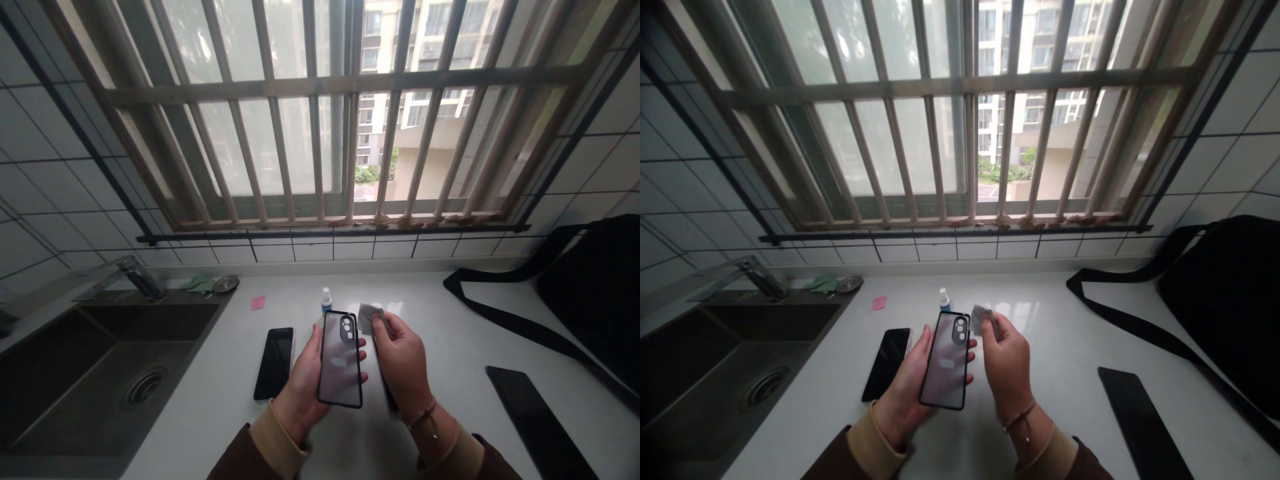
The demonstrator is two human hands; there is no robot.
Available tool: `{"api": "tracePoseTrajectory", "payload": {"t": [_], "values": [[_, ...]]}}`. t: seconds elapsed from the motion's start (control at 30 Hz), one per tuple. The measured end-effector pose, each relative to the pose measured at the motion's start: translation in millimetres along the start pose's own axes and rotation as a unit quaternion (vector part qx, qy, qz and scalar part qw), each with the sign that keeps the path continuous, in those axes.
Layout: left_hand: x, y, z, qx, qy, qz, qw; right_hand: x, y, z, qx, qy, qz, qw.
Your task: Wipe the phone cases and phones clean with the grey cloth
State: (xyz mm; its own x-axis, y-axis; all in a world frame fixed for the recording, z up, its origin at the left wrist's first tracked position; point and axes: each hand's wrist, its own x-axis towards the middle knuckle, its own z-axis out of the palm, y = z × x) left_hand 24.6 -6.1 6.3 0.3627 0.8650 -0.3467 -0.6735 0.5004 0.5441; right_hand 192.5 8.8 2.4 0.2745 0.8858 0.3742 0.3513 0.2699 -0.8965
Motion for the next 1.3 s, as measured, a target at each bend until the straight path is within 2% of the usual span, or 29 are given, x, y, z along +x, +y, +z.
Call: {"api": "tracePoseTrajectory", "payload": {"t": [0.07, 0.1, 0.2, 0.27, 0.4, 0.67, 0.87, 1.1, 1.3], "values": [[-2, -2, 2.4, 0.007, -0.013, -0.005, 1.000, -2, 1, 0, -0.048, 0.027, -0.100, 0.993], [-3, -3, 4.0, 0.005, -0.018, -0.009, 1.000, -2, 3, 1, -0.074, 0.018, -0.161, 0.984], [-2, -9, 8.8, -0.021, -0.027, -0.011, 0.999, -4, 13, 11, -0.148, -0.074, -0.309, 0.937], [-1, -13, 10.4, -0.040, -0.023, -0.003, 0.999, -5, 20, 18, -0.182, -0.113, -0.343, 0.915], [1, -18, 7.4, -0.028, -0.015, -0.009, 0.999, -6, 24, 22, -0.203, -0.111, -0.347, 0.909], [-1, -14, 4.6, 0.000, -0.014, -0.016, 1.000, -5, 26, 23, -0.170, -0.118, -0.370, 0.906], [-1, -11, 4.1, 0.023, -0.019, -0.017, 0.999, 0, 25, 21, -0.130, -0.162, -0.379, 0.902], [3, -2, 7.6, -0.080, 0.013, 0.020, 0.996, -2, 15, 16, -0.120, -0.239, -0.376, 0.887], [6, 5, -3.3, -0.060, 0.007, -0.002, 0.998, -8, 3, 12, -0.102, -0.302, -0.357, 0.878]]}}
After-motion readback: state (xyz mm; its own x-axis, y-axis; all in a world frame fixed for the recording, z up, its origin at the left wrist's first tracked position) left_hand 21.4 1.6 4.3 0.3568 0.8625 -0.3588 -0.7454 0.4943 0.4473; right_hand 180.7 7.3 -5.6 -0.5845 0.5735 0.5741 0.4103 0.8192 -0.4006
